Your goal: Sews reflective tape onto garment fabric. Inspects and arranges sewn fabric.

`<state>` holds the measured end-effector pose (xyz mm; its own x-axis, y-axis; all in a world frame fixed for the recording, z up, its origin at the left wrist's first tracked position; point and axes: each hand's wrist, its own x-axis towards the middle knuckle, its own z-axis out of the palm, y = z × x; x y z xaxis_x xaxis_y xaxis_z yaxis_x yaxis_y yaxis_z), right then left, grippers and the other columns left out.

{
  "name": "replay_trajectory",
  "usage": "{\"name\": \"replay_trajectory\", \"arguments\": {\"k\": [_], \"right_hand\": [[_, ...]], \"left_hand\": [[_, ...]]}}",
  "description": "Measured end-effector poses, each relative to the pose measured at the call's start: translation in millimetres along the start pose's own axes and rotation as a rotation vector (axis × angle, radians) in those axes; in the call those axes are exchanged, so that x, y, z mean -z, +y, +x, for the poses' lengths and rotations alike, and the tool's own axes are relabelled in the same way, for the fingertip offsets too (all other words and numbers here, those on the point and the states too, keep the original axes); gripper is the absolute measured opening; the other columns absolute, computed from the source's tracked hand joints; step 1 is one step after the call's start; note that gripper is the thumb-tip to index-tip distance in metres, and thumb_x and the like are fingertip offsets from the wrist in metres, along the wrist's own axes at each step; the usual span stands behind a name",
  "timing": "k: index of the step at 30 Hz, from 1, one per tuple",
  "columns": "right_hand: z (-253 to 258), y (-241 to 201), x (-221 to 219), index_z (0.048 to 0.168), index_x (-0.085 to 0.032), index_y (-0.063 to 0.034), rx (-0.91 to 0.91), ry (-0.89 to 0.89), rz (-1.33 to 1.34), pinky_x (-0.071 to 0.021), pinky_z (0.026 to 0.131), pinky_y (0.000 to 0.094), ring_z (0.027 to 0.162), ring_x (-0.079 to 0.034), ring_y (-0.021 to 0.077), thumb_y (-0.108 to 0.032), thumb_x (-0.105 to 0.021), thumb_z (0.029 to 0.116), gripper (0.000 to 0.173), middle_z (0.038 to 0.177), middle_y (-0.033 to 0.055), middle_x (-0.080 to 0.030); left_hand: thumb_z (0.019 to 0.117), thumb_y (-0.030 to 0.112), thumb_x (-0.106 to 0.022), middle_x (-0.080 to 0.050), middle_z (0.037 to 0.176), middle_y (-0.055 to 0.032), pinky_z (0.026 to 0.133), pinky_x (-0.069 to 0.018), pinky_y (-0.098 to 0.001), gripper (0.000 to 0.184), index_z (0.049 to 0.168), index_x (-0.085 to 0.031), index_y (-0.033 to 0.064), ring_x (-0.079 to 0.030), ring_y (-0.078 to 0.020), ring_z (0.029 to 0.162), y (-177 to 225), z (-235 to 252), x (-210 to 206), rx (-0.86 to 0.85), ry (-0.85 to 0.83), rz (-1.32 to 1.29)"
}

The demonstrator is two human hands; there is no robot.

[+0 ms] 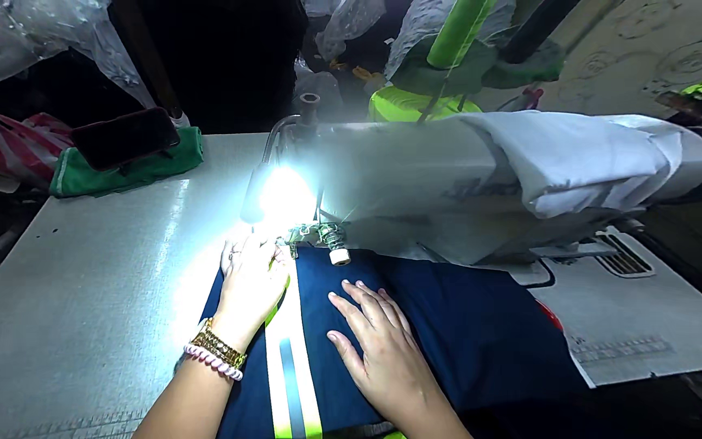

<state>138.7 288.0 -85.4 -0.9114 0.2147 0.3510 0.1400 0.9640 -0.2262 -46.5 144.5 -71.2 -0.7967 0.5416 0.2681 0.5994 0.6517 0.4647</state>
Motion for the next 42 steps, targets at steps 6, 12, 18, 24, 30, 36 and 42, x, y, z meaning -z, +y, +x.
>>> {"name": "replay_trajectory", "arguments": {"k": [6, 12, 18, 24, 30, 36, 42], "right_hand": [[-0.4, 0.2, -0.8, 0.134, -0.069, -0.0251, -0.002, -0.003, -0.006, -0.0394, 0.116, 0.0537, 0.138, -0.055, 0.0269, -0.053, -0.043, 0.1022, 0.05, 0.144, 0.0031, -0.062], [-1.1, -0.2, -1.9, 0.134, -0.07, -0.0247, -0.01, -0.001, 0.007, -0.0393, 0.116, 0.0545, 0.138, -0.055, 0.028, -0.052, -0.045, 0.1018, 0.049, 0.144, 0.0041, -0.062], [-0.9, 0.2, -1.8, 0.134, -0.069, -0.0251, -0.013, 0.0, 0.001, -0.039, 0.116, 0.0542, 0.138, -0.055, 0.0272, -0.052, -0.045, 0.1019, 0.049, 0.145, 0.0033, -0.062], [-0.2, 0.5, -1.8, 0.134, -0.07, -0.0242, -0.01, 0.004, 0.003, -0.0393, 0.116, 0.0544, 0.138, -0.055, 0.0279, -0.052, -0.046, 0.1012, 0.049, 0.144, 0.0043, -0.062], [0.5, 0.1, 0.4, 0.133, -0.07, -0.023, -0.007, -0.012, 0.004, -0.0392, 0.116, 0.0543, 0.138, -0.055, 0.0286, -0.051, -0.047, 0.1007, 0.048, 0.144, 0.0054, -0.062], [0.4, -0.5, 1.8, 0.134, -0.069, -0.0224, -0.013, -0.031, 0.016, -0.0382, 0.116, 0.055, 0.139, -0.054, 0.0295, -0.049, -0.05, 0.1003, 0.047, 0.145, 0.0066, -0.061], [0.2, -2.3, 6.5, 0.136, -0.068, -0.0204, -0.037, -0.088, 0.066, -0.0349, 0.118, 0.0571, 0.141, -0.051, 0.0323, -0.046, -0.054, 0.1016, 0.045, 0.147, 0.0091, -0.06]], "left_hand": [[0.0987, 0.032, -0.061, -0.069, 0.121, -0.0053, 0.118, -0.0266, -0.0614, 0.023, 0.105, -0.077, 0.0176, -0.059, -0.0276, 0.124, 6.2, 0.5, -4.6, -0.029, 0.073, 0.053], [0.0977, 0.033, -0.062, -0.071, 0.111, -0.0014, 0.114, -0.031, -0.0623, 0.021, 0.096, -0.076, 0.0167, -0.063, -0.0245, 0.115, 12.5, -2.3, -8.7, 0.015, 0.06, 0.035], [0.0987, 0.033, -0.06, -0.069, 0.108, 0.001, 0.119, -0.0254, -0.0595, 0.019, 0.096, -0.073, 0.0193, -0.062, -0.0193, 0.117, 15.4, -1.1, -4.4, 0.11, 0.003, -0.004], [0.0984, 0.03, -0.061, -0.071, 0.116, 0.0002, 0.121, -0.0166, -0.0636, 0.02, 0.095, -0.075, 0.0165, -0.062, -0.0199, 0.121, 16.6, 0.7, -5.7, 0.068, 0.01, 0.036], [0.098, 0.032, -0.056, -0.069, 0.112, 0.0012, 0.122, -0.0178, -0.0604, 0.025, 0.091, -0.074, 0.0159, -0.061, -0.0157, 0.121, 12.5, 4.3, -7.8, 0.067, -0.011, 0.0], [0.0995, 0.03, -0.054, -0.069, 0.121, -0.0003, 0.123, -0.0153, -0.0625, 0.027, 0.098, -0.075, 0.0132, -0.058, -0.0191, 0.127, 14.9, 6.9, -7.1, 0.066, -0.028, 0.04], [0.0943, 0.027, -0.055, -0.069, 0.116, -0.0014, 0.121, -0.018, -0.0635, 0.023, 0.093, -0.075, 0.015, -0.06, -0.0201, 0.124, 8.8, 6.8, -13.1, 0.004, 0.03, -0.024]]}}
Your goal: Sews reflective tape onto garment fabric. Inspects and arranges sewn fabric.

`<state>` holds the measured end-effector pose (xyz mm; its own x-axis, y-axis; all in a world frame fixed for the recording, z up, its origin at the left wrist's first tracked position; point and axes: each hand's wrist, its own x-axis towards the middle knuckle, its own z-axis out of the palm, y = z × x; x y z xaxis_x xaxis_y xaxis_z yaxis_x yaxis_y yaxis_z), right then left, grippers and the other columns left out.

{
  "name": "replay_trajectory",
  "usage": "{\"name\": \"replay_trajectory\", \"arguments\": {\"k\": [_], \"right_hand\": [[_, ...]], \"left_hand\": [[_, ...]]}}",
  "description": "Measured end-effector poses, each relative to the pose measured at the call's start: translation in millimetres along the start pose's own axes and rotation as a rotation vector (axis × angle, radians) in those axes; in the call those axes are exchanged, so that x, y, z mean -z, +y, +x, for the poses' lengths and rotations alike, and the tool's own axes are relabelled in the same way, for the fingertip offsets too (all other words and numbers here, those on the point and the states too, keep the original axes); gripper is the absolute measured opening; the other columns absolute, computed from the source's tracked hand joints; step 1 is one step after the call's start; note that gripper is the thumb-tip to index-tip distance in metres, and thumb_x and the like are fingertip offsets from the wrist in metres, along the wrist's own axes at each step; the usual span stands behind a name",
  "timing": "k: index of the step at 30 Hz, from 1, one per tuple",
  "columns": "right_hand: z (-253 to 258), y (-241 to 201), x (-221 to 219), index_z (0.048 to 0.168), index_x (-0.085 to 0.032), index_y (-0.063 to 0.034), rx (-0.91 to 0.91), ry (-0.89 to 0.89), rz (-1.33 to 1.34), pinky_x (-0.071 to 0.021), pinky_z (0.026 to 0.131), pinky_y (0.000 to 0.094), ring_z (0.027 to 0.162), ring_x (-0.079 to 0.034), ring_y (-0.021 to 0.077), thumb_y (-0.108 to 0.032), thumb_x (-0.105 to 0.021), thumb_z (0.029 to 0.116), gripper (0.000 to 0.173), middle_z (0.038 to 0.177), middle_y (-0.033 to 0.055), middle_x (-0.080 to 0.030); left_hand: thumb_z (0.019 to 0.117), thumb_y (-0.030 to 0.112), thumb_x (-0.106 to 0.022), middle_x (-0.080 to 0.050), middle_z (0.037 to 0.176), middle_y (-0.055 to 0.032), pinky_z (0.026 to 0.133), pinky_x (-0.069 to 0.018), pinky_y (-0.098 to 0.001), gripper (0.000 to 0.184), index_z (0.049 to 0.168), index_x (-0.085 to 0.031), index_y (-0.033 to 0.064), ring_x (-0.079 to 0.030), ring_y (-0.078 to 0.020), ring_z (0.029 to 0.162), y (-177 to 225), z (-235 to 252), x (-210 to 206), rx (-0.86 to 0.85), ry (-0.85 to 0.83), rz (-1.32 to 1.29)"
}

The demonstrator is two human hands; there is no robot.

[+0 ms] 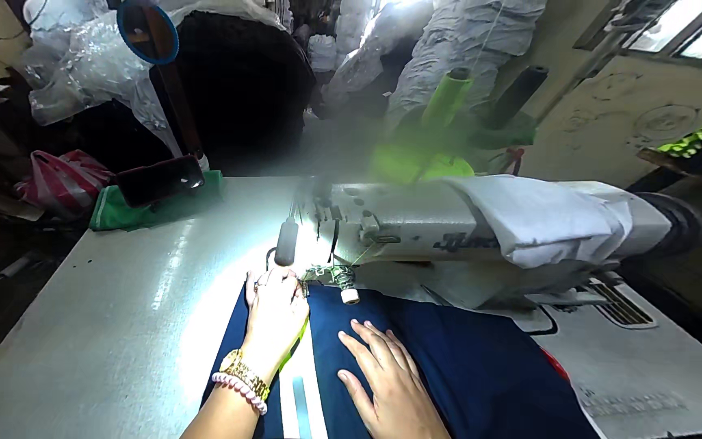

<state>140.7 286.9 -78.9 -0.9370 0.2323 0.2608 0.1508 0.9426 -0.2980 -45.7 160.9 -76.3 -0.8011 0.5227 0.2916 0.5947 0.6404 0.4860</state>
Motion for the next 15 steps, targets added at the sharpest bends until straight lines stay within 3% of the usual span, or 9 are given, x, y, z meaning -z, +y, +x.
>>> {"name": "replay_trajectory", "arguments": {"k": [3, 8, 13, 14, 15], "right_hand": [[-0.2, 0.6, -0.2, 0.137, -0.067, -0.0201, 0.0, -0.001, 0.012, -0.0346, 0.118, 0.0563, 0.141, -0.05, 0.0317, -0.045, -0.055, 0.1015, 0.045, 0.147, 0.0091, -0.059], [-1.7, 2.4, -7.1, 0.133, -0.07, -0.0235, 0.025, 0.077, -0.048, -0.0392, 0.116, 0.0539, 0.139, -0.054, 0.0285, -0.05, -0.05, 0.1006, 0.047, 0.145, 0.0053, -0.062], [-0.1, 1.6, -6.8, 0.134, -0.07, -0.0233, 0.021, 0.073, -0.041, -0.0387, 0.116, 0.054, 0.139, -0.054, 0.0283, -0.05, -0.05, 0.1005, 0.047, 0.145, 0.0052, -0.062], [-0.6, 1.4, -6.6, 0.134, -0.069, -0.0233, 0.022, 0.069, -0.038, -0.0388, 0.116, 0.054, 0.138, -0.054, 0.0281, -0.05, -0.05, 0.1007, 0.047, 0.145, 0.0053, -0.062], [-0.5, 1.4, -5.8, 0.134, -0.069, -0.0232, 0.023, 0.063, -0.036, -0.0385, 0.116, 0.0541, 0.139, -0.054, 0.0282, -0.05, -0.05, 0.1009, 0.046, 0.145, 0.0055, -0.061]], "left_hand": [[0.0913, 0.027, -0.056, -0.068, 0.11, -0.0014, 0.121, -0.0172, -0.0613, 0.02, 0.088, -0.073, 0.0157, -0.06, -0.018, 0.12, -2.2, -1.2, -2.5, -0.007, 0.009, -0.052], [0.0941, 0.031, -0.055, -0.069, 0.113, -0.0007, 0.12, -0.0159, -0.0659, 0.025, 0.093, -0.076, 0.0175, -0.061, -0.0189, 0.121, -6.0, -7.6, -0.8, -0.042, -0.005, -0.017], [0.1007, 0.034, -0.051, -0.068, 0.123, -0.0062, 0.122, -0.0119, -0.0626, 0.031, 0.108, -0.076, 0.016, -0.055, -0.0255, 0.131, 1.4, 1.1, 14.4, 0.125, -0.075, 0.118], [0.1022, 0.033, -0.051, -0.067, 0.124, -0.007, 0.122, -0.0178, -0.0601, 0.03, 0.111, -0.075, 0.016, -0.055, -0.0266, 0.131, 1.1, -0.1, 16.2, 0.117, -0.077, 0.114], [0.1027, 0.031, -0.052, -0.069, 0.122, -0.0066, 0.119, -0.0294, -0.0574, 0.029, 0.112, -0.075, 0.0157, -0.058, -0.027, 0.127, 0.0, -2.7, 17.9, 0.07, -0.069, 0.098]]}}
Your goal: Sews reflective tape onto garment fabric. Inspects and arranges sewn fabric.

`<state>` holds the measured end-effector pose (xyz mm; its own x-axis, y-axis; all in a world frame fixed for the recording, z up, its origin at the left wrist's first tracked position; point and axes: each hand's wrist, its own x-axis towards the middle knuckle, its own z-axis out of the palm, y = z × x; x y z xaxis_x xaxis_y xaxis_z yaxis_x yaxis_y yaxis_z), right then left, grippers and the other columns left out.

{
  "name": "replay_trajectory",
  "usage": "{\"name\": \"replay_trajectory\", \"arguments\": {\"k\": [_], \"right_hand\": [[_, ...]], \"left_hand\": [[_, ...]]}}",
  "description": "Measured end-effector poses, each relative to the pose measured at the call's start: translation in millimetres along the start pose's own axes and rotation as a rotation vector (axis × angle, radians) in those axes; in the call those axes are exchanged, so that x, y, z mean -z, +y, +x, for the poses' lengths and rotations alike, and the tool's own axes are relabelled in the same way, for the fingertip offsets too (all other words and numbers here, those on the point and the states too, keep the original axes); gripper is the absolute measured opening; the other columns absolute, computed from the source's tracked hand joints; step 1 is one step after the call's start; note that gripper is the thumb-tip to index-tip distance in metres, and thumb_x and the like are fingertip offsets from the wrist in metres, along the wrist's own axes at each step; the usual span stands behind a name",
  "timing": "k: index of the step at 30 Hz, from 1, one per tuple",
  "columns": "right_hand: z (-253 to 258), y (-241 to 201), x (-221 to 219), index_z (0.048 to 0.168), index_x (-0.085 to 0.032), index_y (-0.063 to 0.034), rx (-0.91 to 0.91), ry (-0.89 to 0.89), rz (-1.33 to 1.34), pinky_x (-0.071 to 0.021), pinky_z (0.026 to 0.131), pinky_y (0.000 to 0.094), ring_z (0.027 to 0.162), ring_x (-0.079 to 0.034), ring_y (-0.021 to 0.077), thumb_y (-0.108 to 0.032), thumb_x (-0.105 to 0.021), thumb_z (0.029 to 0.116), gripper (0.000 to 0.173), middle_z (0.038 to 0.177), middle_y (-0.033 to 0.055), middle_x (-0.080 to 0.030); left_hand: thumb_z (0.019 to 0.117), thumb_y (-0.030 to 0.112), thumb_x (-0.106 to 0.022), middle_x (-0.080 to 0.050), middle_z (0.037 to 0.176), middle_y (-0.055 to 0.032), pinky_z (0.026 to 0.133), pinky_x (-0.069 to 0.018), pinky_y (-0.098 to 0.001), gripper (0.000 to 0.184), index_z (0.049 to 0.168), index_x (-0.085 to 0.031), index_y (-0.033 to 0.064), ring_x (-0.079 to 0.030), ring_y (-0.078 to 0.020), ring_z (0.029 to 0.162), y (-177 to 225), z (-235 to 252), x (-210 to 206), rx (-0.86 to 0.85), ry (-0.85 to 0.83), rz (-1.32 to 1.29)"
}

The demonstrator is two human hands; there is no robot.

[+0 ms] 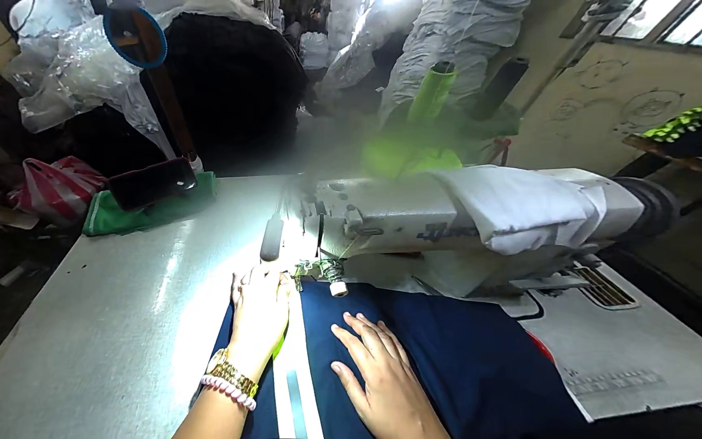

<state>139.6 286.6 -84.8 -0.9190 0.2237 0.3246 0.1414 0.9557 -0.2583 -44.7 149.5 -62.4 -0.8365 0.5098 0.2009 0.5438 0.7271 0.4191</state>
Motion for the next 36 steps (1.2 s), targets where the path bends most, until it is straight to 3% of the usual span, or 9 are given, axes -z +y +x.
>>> {"name": "replay_trajectory", "arguments": {"k": [1, 2, 4, 7, 10, 22, 32, 36], "right_hand": [[0.3, -0.1, 1.3, 0.135, -0.069, -0.0232, -0.001, -0.011, 0.002, -0.0382, 0.117, 0.0544, 0.139, -0.053, 0.0283, -0.05, -0.05, 0.101, 0.047, 0.146, 0.0055, -0.061], [0.5, -0.4, 2.3, 0.135, -0.069, -0.0231, -0.001, -0.017, 0.004, -0.0382, 0.116, 0.0548, 0.139, -0.053, 0.0287, -0.05, -0.051, 0.1007, 0.047, 0.146, 0.0058, -0.06], [0.5, -0.3, 2.9, 0.135, -0.068, -0.0233, -0.002, -0.025, 0.003, -0.038, 0.117, 0.055, 0.14, -0.053, 0.0291, -0.05, -0.051, 0.1005, 0.047, 0.147, 0.0058, -0.06], [-0.1, 0.5, 2.0, 0.136, -0.068, -0.024, 0.002, -0.015, -0.007, -0.0379, 0.117, 0.0544, 0.139, -0.053, 0.0282, -0.051, -0.049, 0.101, 0.048, 0.146, 0.0053, -0.06], [-0.4, 0.6, 0.0, 0.134, -0.069, -0.0237, 0.004, 0.005, -0.007, -0.0392, 0.116, 0.0548, 0.139, -0.054, 0.0282, -0.05, -0.049, 0.1006, 0.047, 0.145, 0.0057, -0.061], [0.3, 2.3, -1.9, 0.134, -0.069, -0.0232, 0.008, 0.03, -0.024, -0.0395, 0.116, 0.0535, 0.138, -0.055, 0.0276, -0.051, -0.047, 0.101, 0.049, 0.145, 0.0049, -0.062], [0.5, 2.3, -2.5, 0.135, -0.069, -0.0228, 0.023, 0.034, -0.043, -0.0398, 0.115, 0.0551, 0.137, -0.055, 0.0299, -0.051, -0.046, 0.1007, 0.05, 0.144, 0.0065, -0.062], [1.0, 2.0, -2.9, 0.135, -0.069, -0.0231, 0.021, 0.028, -0.049, -0.0401, 0.115, 0.0553, 0.138, -0.055, 0.0303, -0.051, -0.045, 0.1012, 0.05, 0.144, 0.0063, -0.062]], "left_hand": [[0.1028, 0.028, -0.052, -0.07, 0.12, -0.0058, 0.112, -0.0413, -0.053, 0.027, 0.112, -0.074, 0.0148, -0.062, -0.0262, 0.122, -2.0, -3.4, 1.4, -0.072, -0.005, -0.023], [0.1026, 0.025, -0.052, -0.071, 0.122, -0.0047, 0.107, -0.0474, -0.0483, 0.028, 0.115, -0.074, 0.0136, -0.064, -0.0242, 0.12, -4.0, -8.0, 3.2, -0.145, -0.039, -0.033], [0.1038, 0.024, -0.049, -0.062, 0.142, -0.003, 0.114, -0.0423, -0.0444, 0.038, 0.135, -0.066, 0.0126, -0.057, -0.0217, 0.133, -4.0, -19.3, 10.2, -0.185, -0.205, -0.024], [0.1042, 0.03, -0.042, -0.045, 0.16, -0.001, 0.124, -0.0277, -0.0462, 0.05, 0.15, -0.053, 0.0134, -0.041, -0.0183, 0.148, -9.9, -34.3, 8.5, -0.189, -0.291, -0.026], [0.1056, 0.034, -0.038, -0.041, 0.162, 0.0022, 0.126, -0.0225, -0.0444, 0.052, 0.152, -0.05, 0.0152, -0.036, -0.0146, 0.151, -13.4, -36.2, 5.2, -0.19, -0.293, -0.021], [0.107, 0.038, -0.033, -0.043, 0.161, 0.0063, 0.126, -0.0222, -0.0443, 0.052, 0.152, -0.051, 0.0195, -0.034, -0.0109, 0.151, -14.7, -30.4, 3.3, -0.2, -0.279, -0.064], [0.1076, 0.037, -0.033, -0.035, 0.165, 0.0057, 0.127, -0.0184, -0.0438, 0.053, 0.156, -0.045, 0.0173, -0.028, -0.0095, 0.153, -16.7, -29.8, 4.3, -0.219, -0.311, -0.047], [0.1077, 0.036, -0.034, -0.038, 0.164, 0.0036, 0.127, -0.0191, -0.0427, 0.052, 0.154, -0.048, 0.0159, -0.031, -0.0103, 0.153, -16.7, -29.3, 2.4, -0.229, -0.287, -0.032]]}}
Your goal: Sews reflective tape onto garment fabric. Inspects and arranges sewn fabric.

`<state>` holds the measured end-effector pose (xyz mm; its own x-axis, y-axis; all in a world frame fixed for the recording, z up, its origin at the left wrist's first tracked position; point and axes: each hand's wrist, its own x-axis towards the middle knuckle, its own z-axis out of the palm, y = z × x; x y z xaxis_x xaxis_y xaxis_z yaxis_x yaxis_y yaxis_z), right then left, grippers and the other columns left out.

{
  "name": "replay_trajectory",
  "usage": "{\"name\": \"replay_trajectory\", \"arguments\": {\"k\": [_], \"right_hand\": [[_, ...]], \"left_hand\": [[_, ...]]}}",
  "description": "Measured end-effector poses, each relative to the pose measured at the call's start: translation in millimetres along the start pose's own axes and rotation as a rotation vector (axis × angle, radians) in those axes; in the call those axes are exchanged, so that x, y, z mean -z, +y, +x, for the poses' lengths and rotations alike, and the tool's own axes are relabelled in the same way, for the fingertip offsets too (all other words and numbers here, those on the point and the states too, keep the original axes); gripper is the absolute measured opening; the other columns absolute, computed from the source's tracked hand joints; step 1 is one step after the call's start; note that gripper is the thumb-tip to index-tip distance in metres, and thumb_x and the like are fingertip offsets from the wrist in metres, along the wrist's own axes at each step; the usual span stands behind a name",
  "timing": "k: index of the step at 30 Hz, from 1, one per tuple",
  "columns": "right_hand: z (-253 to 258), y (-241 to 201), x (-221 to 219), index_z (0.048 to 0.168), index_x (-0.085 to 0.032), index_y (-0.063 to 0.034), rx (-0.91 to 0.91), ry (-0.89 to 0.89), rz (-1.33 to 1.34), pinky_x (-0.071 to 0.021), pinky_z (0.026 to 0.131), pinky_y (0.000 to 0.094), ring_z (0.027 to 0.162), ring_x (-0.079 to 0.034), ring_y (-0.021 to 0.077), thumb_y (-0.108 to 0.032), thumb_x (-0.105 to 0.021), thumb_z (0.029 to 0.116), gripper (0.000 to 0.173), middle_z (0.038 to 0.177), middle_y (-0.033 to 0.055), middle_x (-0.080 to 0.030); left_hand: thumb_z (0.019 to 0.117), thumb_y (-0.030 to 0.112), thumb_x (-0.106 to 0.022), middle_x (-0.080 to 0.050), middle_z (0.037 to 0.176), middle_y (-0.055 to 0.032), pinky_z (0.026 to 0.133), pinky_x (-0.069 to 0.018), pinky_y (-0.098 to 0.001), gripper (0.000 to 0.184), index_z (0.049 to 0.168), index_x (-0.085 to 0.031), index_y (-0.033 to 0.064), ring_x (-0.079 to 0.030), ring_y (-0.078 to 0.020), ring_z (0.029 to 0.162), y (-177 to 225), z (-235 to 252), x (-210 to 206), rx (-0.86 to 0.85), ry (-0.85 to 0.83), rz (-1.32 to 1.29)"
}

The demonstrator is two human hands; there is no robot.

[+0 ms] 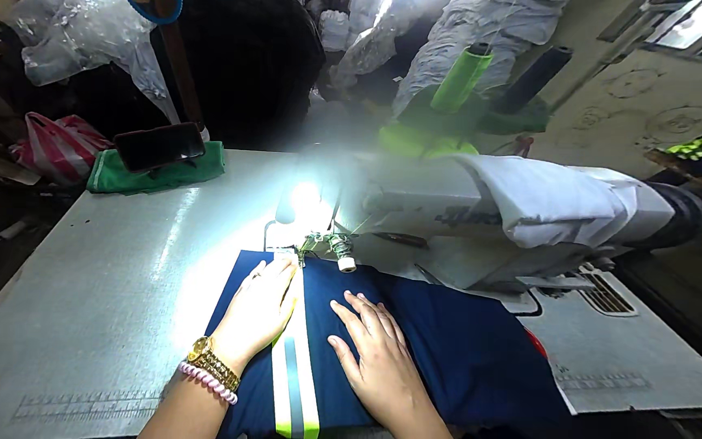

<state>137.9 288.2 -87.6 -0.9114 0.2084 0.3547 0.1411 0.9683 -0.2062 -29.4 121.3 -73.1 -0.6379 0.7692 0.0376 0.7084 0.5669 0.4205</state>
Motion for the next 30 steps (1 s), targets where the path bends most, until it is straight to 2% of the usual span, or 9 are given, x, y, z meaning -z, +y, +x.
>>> {"name": "replay_trajectory", "arguments": {"k": [11, 17, 21, 24, 27, 30], "right_hand": [[-0.1, 1.9, -0.4, 0.134, -0.07, -0.0233, 0.001, 0.007, 0.004, -0.0408, 0.114, 0.0556, 0.136, -0.056, 0.0299, -0.052, -0.045, 0.1012, 0.05, 0.144, 0.0066, -0.062], [0.2, 2.0, -0.6, 0.135, -0.069, -0.023, 0.004, 0.008, 0.0, -0.041, 0.114, 0.0553, 0.136, -0.056, 0.0302, -0.052, -0.045, 0.1011, 0.051, 0.144, 0.007, -0.062], [3.5, 2.4, -0.4, 0.134, -0.07, -0.0241, 0.002, 0.02, 0.008, -0.0412, 0.114, 0.0545, 0.136, -0.056, 0.029, -0.052, -0.044, 0.1014, 0.05, 0.144, 0.006, -0.062], [5.0, 1.7, -2.1, 0.134, -0.07, -0.0242, 0.001, 0.028, 0.004, -0.042, 0.114, 0.0538, 0.136, -0.057, 0.0281, -0.052, -0.044, 0.1014, 0.05, 0.143, 0.0054, -0.063], [2.6, 1.2, 2.8, 0.136, -0.068, -0.0234, -0.017, -0.021, 0.02, -0.0396, 0.116, 0.0547, 0.138, -0.054, 0.0291, -0.049, -0.047, 0.1013, 0.048, 0.146, 0.0065, -0.061], [8.1, -2.5, 17.4, 0.142, -0.063, -0.0168, -0.049, -0.163, 0.118, -0.0312, 0.12, 0.0586, 0.143, -0.048, 0.0359, -0.042, -0.052, 0.1038, 0.047, 0.151, 0.014, -0.055]], "left_hand": [[0.1079, 0.034, -0.032, -0.037, 0.165, 0.0032, 0.128, -0.0168, -0.043, 0.053, 0.156, -0.044, 0.0159, -0.029, -0.0106, 0.153, 5.0, 0.3, 5.0, 0.027, -0.042, -0.021], [0.1088, 0.034, -0.03, -0.04, 0.163, 0.0026, 0.127, -0.0206, -0.0431, 0.052, 0.154, -0.048, 0.015, -0.032, -0.011, 0.152, 3.1, 1.3, 0.7, 0.006, 0.009, 0.002], [0.1079, 0.036, -0.03, -0.039, 0.163, 0.0034, 0.127, -0.0184, -0.0432, 0.053, 0.155, -0.047, 0.0166, -0.03, -0.0097, 0.153, 1.5, 7.6, 5.9, 0.009, -0.011, 0.004], [0.1075, 0.036, -0.031, -0.042, 0.161, 0.0021, 0.127, -0.0195, -0.0437, 0.054, 0.153, -0.049, 0.0157, -0.032, -0.0105, 0.152, -2.9, 11.2, 4.9, -0.01, 0.02, 0.0], [0.1078, 0.035, -0.031, -0.041, 0.162, 0.0006, 0.127, -0.0194, -0.0453, 0.053, 0.155, -0.047, 0.0145, -0.033, -0.0125, 0.152, 0.8, 9.2, 3.9, -0.013, 0.009, 0.0], [0.1062, 0.033, -0.037, -0.035, 0.166, -0.0042, 0.127, -0.0165, -0.0513, 0.057, 0.159, -0.038, 0.0112, -0.029, -0.0177, 0.154, 6.0, 5.6, 8.9, -0.002, -0.034, 0.026]]}}
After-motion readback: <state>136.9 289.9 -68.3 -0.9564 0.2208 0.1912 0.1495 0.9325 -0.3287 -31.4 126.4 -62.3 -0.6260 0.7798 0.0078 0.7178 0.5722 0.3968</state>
